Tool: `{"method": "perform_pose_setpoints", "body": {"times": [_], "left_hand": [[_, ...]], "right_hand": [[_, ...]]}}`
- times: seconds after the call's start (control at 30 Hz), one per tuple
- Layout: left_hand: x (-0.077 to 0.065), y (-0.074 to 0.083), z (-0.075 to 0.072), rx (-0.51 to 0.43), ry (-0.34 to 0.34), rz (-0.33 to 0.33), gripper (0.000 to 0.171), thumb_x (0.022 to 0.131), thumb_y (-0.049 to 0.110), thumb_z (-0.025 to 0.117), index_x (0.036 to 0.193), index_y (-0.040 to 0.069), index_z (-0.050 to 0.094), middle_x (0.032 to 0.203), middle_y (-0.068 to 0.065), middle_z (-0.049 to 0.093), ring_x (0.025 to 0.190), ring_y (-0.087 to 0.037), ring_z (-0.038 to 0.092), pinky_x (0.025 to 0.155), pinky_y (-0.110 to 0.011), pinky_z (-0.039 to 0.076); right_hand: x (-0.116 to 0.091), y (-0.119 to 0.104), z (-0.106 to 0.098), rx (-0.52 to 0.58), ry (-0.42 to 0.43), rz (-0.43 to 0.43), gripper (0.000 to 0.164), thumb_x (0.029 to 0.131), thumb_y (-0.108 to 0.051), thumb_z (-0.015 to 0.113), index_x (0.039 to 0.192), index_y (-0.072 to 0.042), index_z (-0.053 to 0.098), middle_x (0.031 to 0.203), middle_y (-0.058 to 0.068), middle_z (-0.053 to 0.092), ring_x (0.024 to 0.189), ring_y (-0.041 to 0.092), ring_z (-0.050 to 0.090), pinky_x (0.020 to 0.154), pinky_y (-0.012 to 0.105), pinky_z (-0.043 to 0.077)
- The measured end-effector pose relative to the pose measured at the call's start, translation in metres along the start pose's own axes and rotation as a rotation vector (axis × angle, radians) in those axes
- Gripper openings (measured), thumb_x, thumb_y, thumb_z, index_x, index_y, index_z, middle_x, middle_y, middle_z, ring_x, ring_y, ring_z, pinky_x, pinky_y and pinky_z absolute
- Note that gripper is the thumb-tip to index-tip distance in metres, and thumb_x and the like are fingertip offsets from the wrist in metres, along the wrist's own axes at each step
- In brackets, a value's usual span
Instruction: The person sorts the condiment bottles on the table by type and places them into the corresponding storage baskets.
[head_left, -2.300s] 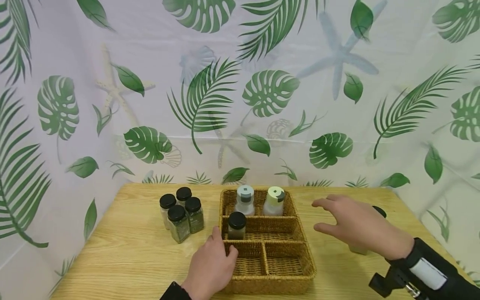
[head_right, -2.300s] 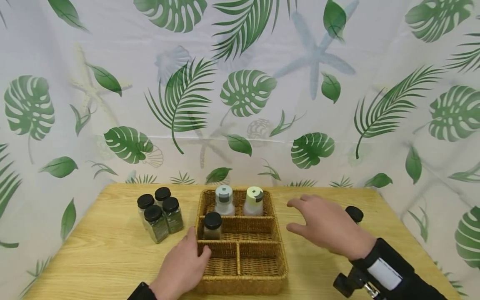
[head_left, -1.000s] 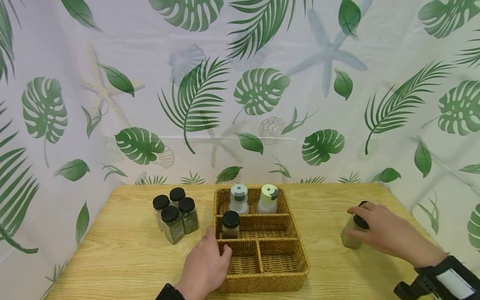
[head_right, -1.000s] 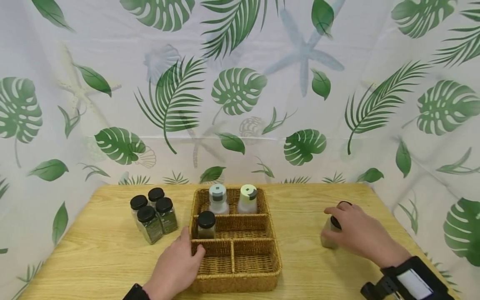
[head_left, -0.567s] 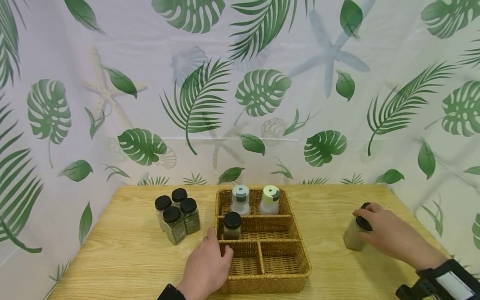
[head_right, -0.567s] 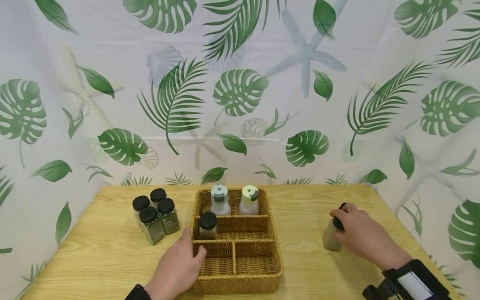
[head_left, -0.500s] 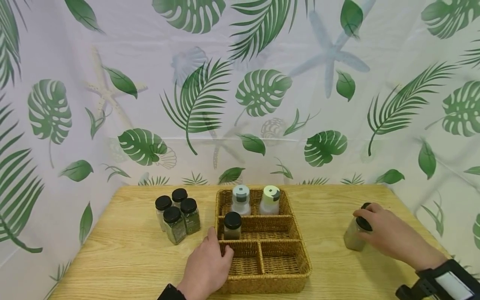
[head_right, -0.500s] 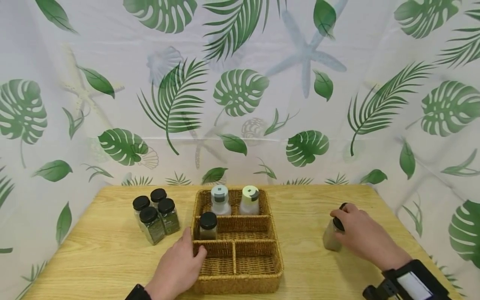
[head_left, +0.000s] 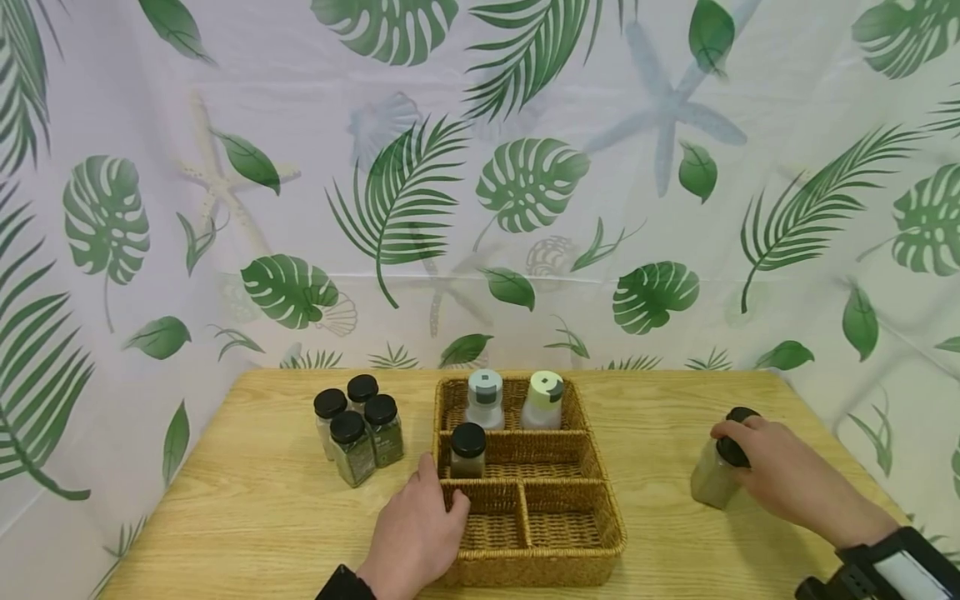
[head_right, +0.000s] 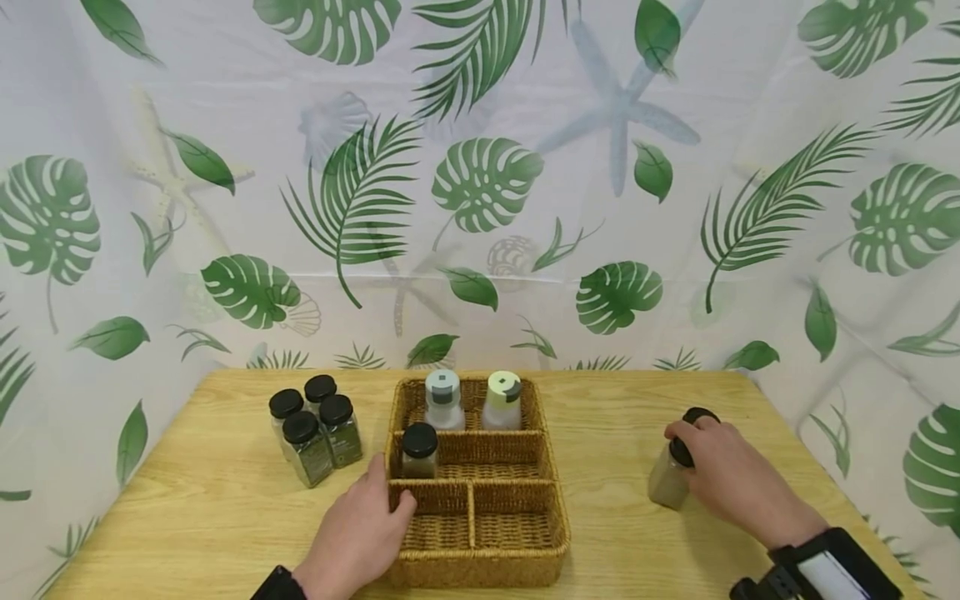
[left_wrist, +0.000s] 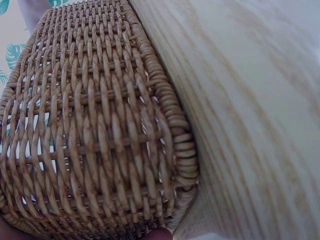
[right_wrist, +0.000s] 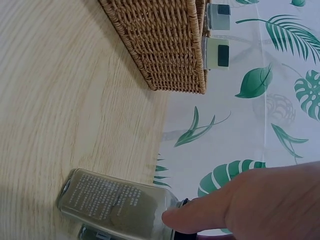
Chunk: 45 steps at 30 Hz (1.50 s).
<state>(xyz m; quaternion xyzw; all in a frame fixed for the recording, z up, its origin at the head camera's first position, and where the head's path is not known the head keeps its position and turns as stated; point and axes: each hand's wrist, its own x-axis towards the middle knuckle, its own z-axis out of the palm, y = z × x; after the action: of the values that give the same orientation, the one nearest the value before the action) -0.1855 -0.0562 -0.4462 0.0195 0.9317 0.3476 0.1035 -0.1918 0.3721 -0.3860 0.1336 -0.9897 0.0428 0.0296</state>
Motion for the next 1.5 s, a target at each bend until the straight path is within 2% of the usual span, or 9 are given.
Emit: {"method": "perform_pose_setpoints", "body": {"times": [0.27, 0.43, 0.7, 0.87, 1.1, 1.33, 1.5], "left_hand": [[0.000, -0.001, -0.001, -0.016, -0.021, -0.003, 0.077, 0.103, 0.041, 0.052, 0.157, -0.005, 0.023, 0.143, -0.030, 0.050, 0.112, -0.044, 0.063, 0.084, -0.054, 0.054], [-0.001, -0.002, 0.001, -0.003, 0.006, 0.017, 0.076, 0.102, 0.040, 0.050, 0.157, -0.006, 0.024, 0.142, -0.029, 0.051, 0.111, -0.043, 0.064, 0.083, -0.053, 0.054], [-0.001, -0.003, 0.000, -0.008, -0.001, 0.004, 0.076, 0.102, 0.040, 0.050, 0.157, -0.005, 0.023, 0.143, -0.029, 0.051, 0.108, -0.042, 0.065, 0.082, -0.053, 0.054], [-0.001, -0.003, 0.000, -0.006, 0.007, 0.015, 0.075, 0.102, 0.040, 0.050, 0.156, -0.005, 0.024, 0.141, -0.029, 0.051, 0.107, -0.042, 0.065, 0.081, -0.053, 0.054], [-0.002, -0.002, 0.001, 0.002, 0.013, 0.038, 0.074, 0.103, 0.038, 0.049, 0.156, -0.006, 0.024, 0.141, -0.030, 0.051, 0.102, -0.040, 0.065, 0.078, -0.051, 0.054], [-0.003, -0.002, 0.000, 0.004, 0.016, 0.043, 0.074, 0.103, 0.038, 0.050, 0.156, -0.007, 0.023, 0.141, -0.030, 0.051, 0.104, -0.040, 0.065, 0.079, -0.051, 0.054], [-0.003, -0.002, 0.000, 0.000, 0.013, 0.041, 0.074, 0.103, 0.038, 0.050, 0.156, -0.007, 0.023, 0.142, -0.030, 0.050, 0.106, -0.041, 0.065, 0.080, -0.051, 0.054]], "right_hand": [[0.002, -0.001, 0.001, -0.035, 0.014, -0.004, 0.042, 0.075, -0.002, 0.082, 0.115, 0.000, 0.067, 0.093, 0.011, 0.063, 0.082, 0.032, 0.062, 0.068, 0.045, 0.053], [0.001, -0.004, 0.002, -0.056, 0.038, -0.019, 0.042, 0.075, -0.004, 0.084, 0.113, -0.001, 0.068, 0.090, 0.010, 0.062, 0.078, 0.028, 0.061, 0.065, 0.042, 0.052], [0.003, -0.011, -0.005, -0.035, 0.040, -0.021, 0.042, 0.076, -0.009, 0.084, 0.114, -0.002, 0.068, 0.093, 0.010, 0.063, 0.079, 0.027, 0.062, 0.066, 0.042, 0.053], [0.006, -0.019, -0.014, -0.011, 0.015, -0.011, 0.041, 0.079, -0.010, 0.080, 0.117, -0.002, 0.067, 0.093, 0.008, 0.062, 0.078, 0.020, 0.060, 0.064, 0.037, 0.051], [0.008, -0.038, -0.026, -0.002, 0.014, -0.012, 0.042, 0.082, -0.013, 0.078, 0.121, -0.002, 0.066, 0.092, 0.007, 0.061, 0.075, 0.016, 0.056, 0.061, 0.032, 0.046], [0.012, -0.065, -0.042, 0.001, 0.092, -0.066, 0.039, 0.085, -0.014, 0.074, 0.122, -0.005, 0.066, 0.093, 0.006, 0.062, 0.073, 0.014, 0.051, 0.059, 0.028, 0.040], [0.018, -0.083, -0.054, -0.007, 0.153, -0.122, 0.038, 0.084, -0.013, 0.075, 0.120, -0.005, 0.067, 0.097, 0.008, 0.064, 0.076, 0.015, 0.055, 0.060, 0.030, 0.044]]}}
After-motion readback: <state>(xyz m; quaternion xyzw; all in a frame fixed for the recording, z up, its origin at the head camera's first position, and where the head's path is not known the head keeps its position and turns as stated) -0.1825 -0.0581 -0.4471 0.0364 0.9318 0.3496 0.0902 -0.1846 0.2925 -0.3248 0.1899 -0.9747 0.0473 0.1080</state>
